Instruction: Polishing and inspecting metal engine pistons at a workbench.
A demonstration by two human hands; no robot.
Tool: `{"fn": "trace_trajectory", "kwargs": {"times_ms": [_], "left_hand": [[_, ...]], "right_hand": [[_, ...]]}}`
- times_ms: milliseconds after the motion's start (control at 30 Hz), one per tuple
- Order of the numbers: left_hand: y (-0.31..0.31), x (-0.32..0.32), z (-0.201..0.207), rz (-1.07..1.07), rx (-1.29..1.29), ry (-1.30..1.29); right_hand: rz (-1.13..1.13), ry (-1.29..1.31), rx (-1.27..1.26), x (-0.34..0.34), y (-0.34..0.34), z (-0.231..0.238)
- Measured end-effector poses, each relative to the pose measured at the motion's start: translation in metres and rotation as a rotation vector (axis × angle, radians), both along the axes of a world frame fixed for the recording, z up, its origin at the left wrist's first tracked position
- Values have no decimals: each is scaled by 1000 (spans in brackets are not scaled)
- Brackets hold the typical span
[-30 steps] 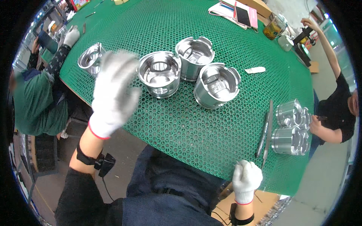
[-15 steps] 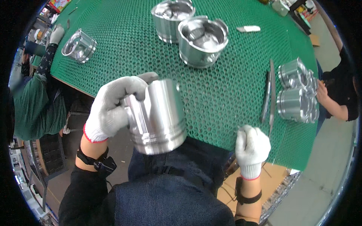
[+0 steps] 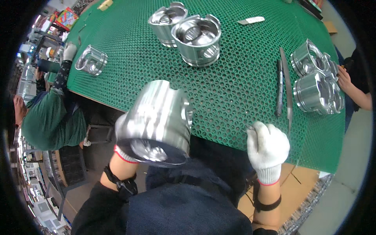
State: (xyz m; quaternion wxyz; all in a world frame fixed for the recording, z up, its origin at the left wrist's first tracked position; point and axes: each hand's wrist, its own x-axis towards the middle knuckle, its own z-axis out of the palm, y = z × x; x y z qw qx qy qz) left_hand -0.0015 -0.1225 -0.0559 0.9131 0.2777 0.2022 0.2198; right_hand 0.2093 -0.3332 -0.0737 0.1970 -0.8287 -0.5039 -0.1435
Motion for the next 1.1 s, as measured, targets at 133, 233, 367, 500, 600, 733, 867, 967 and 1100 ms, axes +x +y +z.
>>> {"fn": "trace_trajectory", "kwargs": {"times_ms": [133,233,367,500,600,733,867,967,1100], "left_hand": [[-11,-2,1,6,-292,-174],[-9,2,7,-58,-359,-415],[-16,-6,8,-63,-241,-355],[-15,-17,10,-121,-227,-369],[-21,-22,27,-110,72,129],[-23,-32,12,-84,-217,-264],[-18,-34,22,-14,51,-74],[4,-9,64,-222,1067,334],[19,23,68,-335,2323,405]], "right_hand": [[-7,9,3,-2,-4,0],[-3,24,14,-1,-5,0],[-3,6,14,-3,-1,1],[-11,25,13,-2,0,0],[-9,25,22,-1,1,0],[-18,26,10,-3,-1,2],[-8,-11,9,-2,-4,2],[-21,-25,-13,-2,-3,-1],[57,104,-67,2,-1,12]]}}
